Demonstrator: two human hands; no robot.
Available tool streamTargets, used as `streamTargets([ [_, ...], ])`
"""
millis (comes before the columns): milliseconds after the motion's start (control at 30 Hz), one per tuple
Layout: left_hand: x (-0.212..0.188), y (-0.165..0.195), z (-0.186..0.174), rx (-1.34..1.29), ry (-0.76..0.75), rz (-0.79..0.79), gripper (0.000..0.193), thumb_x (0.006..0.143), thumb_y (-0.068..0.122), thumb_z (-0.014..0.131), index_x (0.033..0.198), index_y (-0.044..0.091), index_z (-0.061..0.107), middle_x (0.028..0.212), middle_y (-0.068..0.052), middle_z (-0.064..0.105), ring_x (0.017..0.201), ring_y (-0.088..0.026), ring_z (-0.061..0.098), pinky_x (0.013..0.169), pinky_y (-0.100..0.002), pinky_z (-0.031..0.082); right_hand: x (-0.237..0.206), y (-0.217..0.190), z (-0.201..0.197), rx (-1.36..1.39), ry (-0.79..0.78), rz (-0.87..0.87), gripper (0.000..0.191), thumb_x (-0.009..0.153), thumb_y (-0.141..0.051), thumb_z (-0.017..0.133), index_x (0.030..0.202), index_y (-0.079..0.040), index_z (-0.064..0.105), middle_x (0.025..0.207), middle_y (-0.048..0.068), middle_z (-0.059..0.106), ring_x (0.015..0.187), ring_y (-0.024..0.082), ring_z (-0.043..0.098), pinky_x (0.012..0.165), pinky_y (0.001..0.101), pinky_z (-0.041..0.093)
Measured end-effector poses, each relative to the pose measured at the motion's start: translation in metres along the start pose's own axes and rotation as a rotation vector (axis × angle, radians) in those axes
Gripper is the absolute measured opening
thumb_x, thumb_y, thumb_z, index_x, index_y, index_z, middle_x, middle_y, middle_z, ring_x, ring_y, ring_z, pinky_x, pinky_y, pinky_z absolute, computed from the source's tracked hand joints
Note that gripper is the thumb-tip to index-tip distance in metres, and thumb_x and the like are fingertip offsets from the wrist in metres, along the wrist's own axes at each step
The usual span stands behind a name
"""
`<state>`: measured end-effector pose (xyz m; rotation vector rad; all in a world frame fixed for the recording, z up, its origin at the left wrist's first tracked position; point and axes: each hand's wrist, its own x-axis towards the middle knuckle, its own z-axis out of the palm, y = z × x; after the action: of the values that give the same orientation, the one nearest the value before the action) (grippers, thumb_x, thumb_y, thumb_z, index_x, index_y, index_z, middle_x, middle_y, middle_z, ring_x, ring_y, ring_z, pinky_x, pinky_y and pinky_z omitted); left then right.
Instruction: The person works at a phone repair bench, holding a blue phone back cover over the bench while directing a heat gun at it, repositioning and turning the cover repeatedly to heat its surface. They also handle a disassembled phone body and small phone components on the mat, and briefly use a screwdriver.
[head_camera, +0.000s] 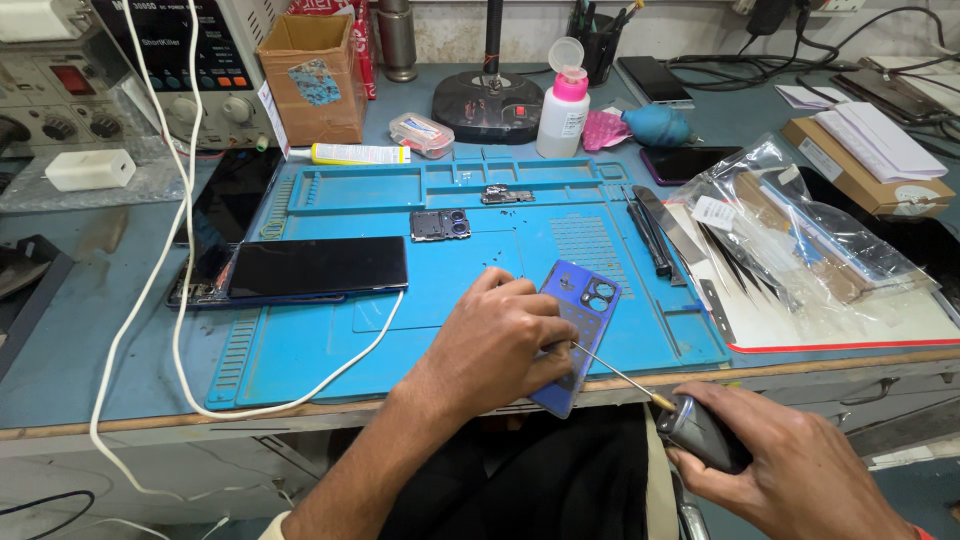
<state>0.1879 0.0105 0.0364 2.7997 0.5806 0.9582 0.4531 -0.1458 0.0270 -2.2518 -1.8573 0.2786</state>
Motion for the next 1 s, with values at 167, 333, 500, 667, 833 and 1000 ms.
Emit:
streamTargets([
  [167,0.004,-0.003,-0.001,0.017,0.044,-0.003,0.013,0.086,0.021,0.073,0.087,0.01,0.08,0.086,-0.004,0.073,0.086,-0.02,0.067,0.09,-0.041,0.047,-0.001,0.006,0.004,-0.032,-0.028,0.052,0.067,0.069,-0.046,0.083,0.131,-0.024,0.069,0.109,0.002,0.08,0.094,0.025,0.08,0.084,0.0388,0.063],
  [333,0.001,-0.027,-0.019,0.107,0.175,-0.162,0.007,0.084,0.016,0.075,0.085,0.011,0.08,0.082,-0.004,0.072,0.084,-0.023,0.067,0.086,-0.043,0.047,-0.001,0.016,0.004,-0.039,-0.049,0.093,0.067,0.068,-0.049,0.085,0.129,-0.024,0.07,0.11,0.001,0.08,0.095,0.024,0.08,0.085,0.0397,0.062],
  [500,0.007,-0.04,-0.014,0.248,-0.009,-0.306,0.011,0.086,0.02,0.075,0.092,0.012,0.081,0.091,-0.006,0.071,0.093,-0.026,0.066,0.087,-0.045,0.046,0.0,0.011,-0.004,-0.108,-0.209,0.141,0.068,0.072,-0.053,0.085,0.132,-0.028,0.066,0.105,0.0,0.08,0.095,0.022,0.081,0.085,0.037,0.063],
  [667,0.006,-0.026,-0.006,0.251,0.178,-0.2,0.05,0.083,0.012,0.072,0.132,0.006,0.066,0.115,-0.015,0.066,0.105,-0.031,0.062,0.09,-0.045,0.045,0.001,-0.002,-0.024,-0.16,-0.315,0.177,0.069,0.074,-0.052,0.084,0.133,-0.025,0.064,0.103,0.002,0.081,0.094,0.021,0.081,0.084,0.0374,0.063],
  [833,-0.005,0.008,0.0,-0.022,0.013,-0.349,0.059,0.087,0.028,0.077,0.139,0.009,0.057,0.112,-0.018,0.063,0.108,-0.034,0.059,0.091,-0.047,0.046,-0.001,-0.012,-0.037,-0.262,-0.327,0.167,0.07,0.074,-0.055,0.082,0.135,-0.026,0.063,0.103,0.001,0.08,0.093,0.025,0.079,0.086,0.038,0.061],
  [1000,-0.002,0.019,0.0,-0.26,0.025,-0.44,0.071,0.082,0.022,0.08,0.146,0.009,0.049,0.114,-0.019,0.06,0.112,-0.036,0.058,0.094,-0.047,0.049,0.001,-0.015,-0.041,-0.285,-0.342,0.168,0.07,0.072,-0.053,0.079,0.135,-0.027,0.062,0.107,-0.002,0.079,0.094,0.024,0.078,0.085,0.038,0.062],
])
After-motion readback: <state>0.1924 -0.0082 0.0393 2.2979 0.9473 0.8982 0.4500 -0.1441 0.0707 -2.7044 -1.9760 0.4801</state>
